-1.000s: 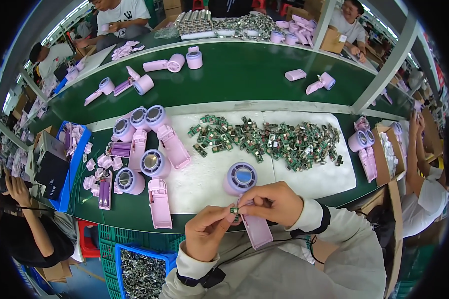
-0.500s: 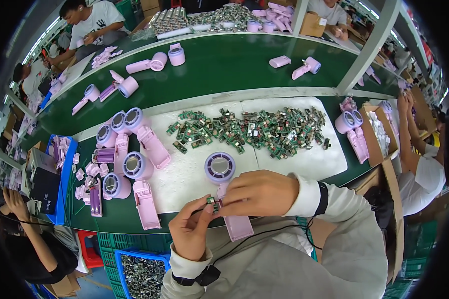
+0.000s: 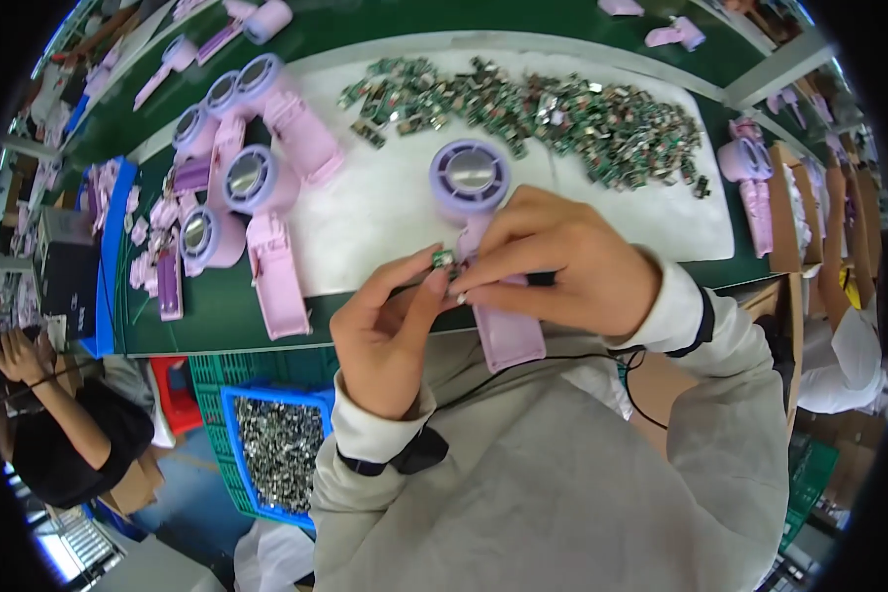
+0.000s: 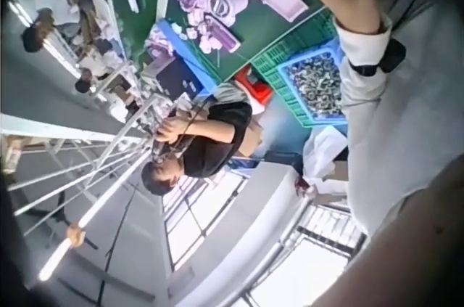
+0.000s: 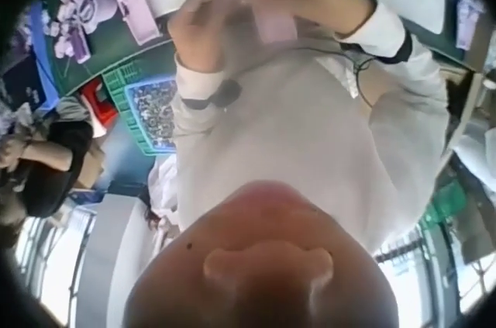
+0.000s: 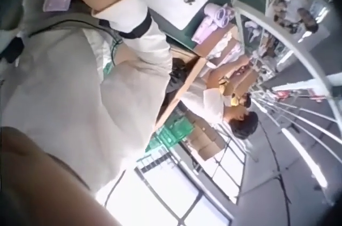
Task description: Assembling portable handheld fans by inserting circuit boards and internal components into plastic housings.
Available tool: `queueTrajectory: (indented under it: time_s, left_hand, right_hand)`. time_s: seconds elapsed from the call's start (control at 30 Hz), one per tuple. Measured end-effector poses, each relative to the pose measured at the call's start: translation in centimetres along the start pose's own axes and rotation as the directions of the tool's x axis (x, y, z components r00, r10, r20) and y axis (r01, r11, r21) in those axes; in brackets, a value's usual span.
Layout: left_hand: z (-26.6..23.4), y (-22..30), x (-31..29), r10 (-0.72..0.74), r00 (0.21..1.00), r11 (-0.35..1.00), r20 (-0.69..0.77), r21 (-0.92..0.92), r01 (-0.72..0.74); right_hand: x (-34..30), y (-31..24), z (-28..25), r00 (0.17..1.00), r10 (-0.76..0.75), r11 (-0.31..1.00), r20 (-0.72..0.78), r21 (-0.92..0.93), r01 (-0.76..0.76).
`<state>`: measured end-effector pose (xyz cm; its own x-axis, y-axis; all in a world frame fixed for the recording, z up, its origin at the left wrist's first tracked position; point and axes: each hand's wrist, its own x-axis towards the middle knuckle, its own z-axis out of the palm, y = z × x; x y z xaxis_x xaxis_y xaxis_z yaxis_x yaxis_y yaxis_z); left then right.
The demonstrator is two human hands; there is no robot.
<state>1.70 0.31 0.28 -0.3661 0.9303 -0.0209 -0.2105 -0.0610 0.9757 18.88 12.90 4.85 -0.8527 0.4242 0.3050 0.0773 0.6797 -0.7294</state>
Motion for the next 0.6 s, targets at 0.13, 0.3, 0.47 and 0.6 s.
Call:
queueTrajectory:
  time_s: [0.13,0.3,0.47,0.6]
  left_hand:
    - [-0.1,-0.2,-0.2,0.037,0.999,0.995,0.029,-0.089,-0.034]
    - [0.2,-1.1,-0.7,0.133,0.991,0.99,0.032,-0.041,-0.132]
    - [0.6,-1.0,-1.0,0.222,0.975,0.971,0.016,0.09,-0.223]
    - [0.6,-1.2,-0.9,0.255,0.967,0.96,0.022,0.111,-0.256]
  right_hand:
    - [0.1,-0.1,0.1,0.999,-0.007,1.0,-0.047,-0.012,0.006]
    - [0.1,-0.6,-0.1,0.992,0.032,0.993,-0.123,-0.105,-0.045]
    - [0.3,-0.6,0.4,0.974,-0.154,0.944,-0.168,-0.318,0.094]
    - [0.3,-0.1,0.4,0.973,-0.166,0.948,-0.16,-0.297,0.113]
